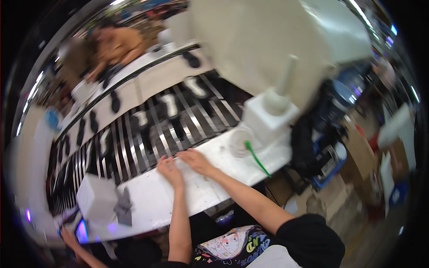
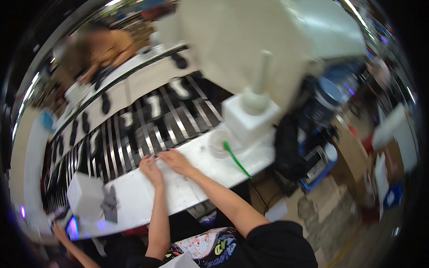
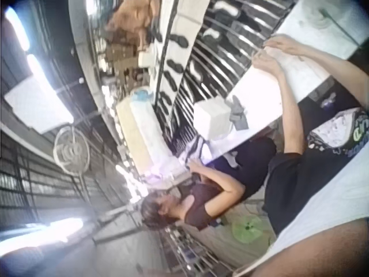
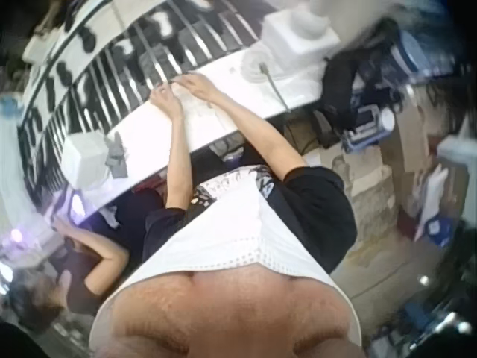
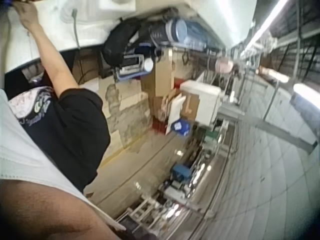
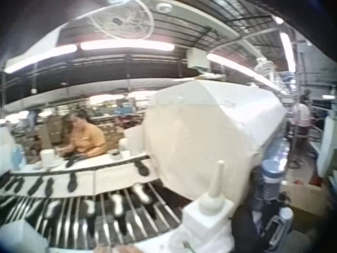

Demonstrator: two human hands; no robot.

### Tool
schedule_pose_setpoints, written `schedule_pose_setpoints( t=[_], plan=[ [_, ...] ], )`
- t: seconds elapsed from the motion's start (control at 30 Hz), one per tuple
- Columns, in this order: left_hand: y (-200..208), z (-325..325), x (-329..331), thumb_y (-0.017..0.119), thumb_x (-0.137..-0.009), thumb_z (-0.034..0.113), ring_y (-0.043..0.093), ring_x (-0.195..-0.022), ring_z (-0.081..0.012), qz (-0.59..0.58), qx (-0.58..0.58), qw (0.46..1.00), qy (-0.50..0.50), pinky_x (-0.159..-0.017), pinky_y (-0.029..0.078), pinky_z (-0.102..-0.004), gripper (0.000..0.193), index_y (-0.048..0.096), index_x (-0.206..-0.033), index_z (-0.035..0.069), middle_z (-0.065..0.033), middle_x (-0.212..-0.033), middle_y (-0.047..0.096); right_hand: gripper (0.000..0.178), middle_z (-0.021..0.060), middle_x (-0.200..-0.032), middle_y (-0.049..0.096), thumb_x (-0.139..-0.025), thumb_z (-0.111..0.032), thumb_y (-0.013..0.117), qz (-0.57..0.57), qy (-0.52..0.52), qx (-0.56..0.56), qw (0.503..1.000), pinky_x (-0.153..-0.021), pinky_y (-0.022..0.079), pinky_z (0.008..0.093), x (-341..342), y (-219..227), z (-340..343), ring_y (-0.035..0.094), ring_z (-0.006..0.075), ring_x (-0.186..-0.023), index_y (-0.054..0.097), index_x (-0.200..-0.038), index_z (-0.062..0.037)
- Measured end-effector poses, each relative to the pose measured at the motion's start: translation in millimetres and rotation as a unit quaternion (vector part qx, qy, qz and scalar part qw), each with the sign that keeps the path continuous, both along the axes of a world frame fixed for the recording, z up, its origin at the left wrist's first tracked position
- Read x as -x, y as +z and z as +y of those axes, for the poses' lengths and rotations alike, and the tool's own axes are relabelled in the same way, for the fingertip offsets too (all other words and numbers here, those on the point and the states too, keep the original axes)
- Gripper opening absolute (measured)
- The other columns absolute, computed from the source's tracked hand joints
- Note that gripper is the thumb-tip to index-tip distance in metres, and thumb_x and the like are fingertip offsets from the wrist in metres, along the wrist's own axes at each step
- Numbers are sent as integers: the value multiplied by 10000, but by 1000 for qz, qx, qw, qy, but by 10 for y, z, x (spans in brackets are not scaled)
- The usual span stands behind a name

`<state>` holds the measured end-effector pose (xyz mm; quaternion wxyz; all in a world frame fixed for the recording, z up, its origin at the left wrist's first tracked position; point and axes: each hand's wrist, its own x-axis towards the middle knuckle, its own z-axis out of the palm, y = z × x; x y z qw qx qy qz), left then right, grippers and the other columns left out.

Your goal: Apply glue or cleaning agent to the edge of shoe soles using a small brush.

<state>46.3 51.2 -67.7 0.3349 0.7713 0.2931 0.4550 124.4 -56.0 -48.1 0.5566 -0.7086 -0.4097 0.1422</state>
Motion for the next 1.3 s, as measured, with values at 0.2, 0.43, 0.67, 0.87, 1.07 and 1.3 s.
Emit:
schedule_pose_setpoints(
  t=[0.2,0.43,0.67,0.87,1.07,1.3],
  plan=[
    [97,-84,-8,608,-879,189,443,-1084,-282,11,26,1000,-13,-948,331,-384,190,582,-747,55,-106,-1086,557,376,93,-1167,639,-987,-276,377,-22,-10,-27,999,-1082,273,410,-30,-48,-29,577,217,-1127,641,-1128,-49],
    [173,-134,22,617,-860,143,426,-1113,-281,-12,25,1000,-4,-968,330,-391,108,585,-930,69,-100,-1109,550,411,108,-1129,654,-998,-325,370,-16,-9,-27,999,-1077,275,409,-5,40,-36,590,233,-1104,648,-1114,-45],
    [180,-154,21,595,-871,164,431,-1103,-273,11,21,1000,-8,-963,337,-385,99,608,-878,66,-92,-1121,548,372,124,-1138,647,-981,-298,419,-14,-4,-32,999,-1050,306,421,-13,56,-39,577,259,-1120,655,-1098,-37],
    [114,-146,-18,600,-863,183,470,-1052,-273,-6,24,1000,-6,-921,355,-391,120,601,-829,68,-73,-1052,592,370,118,-1114,658,-981,-294,424,-21,-5,-29,999,-1047,311,415,-30,15,-53,584,257,-1110,654,-1095,-27],
    [129,-143,-10,589,-878,183,482,-1021,-263,0,21,1000,-9,-899,362,-380,146,582,-801,59,-67,-1046,597,388,103,-1096,668,-991,-308,404,-21,-4,-28,999,-1062,288,419,-24,30,-51,593,237,-1091,655,-1096,-31],
    [144,-168,-22,605,-868,200,491,-1008,-260,7,10,1000,-5,-889,363,-381,145,607,-810,67,-65,-1040,599,382,105,-1087,670,-989,-303,415,-26,-8,-34,999,-1041,315,413,-24,52,-64,590,260,-1098,658,-1080,-23]
  ],
)
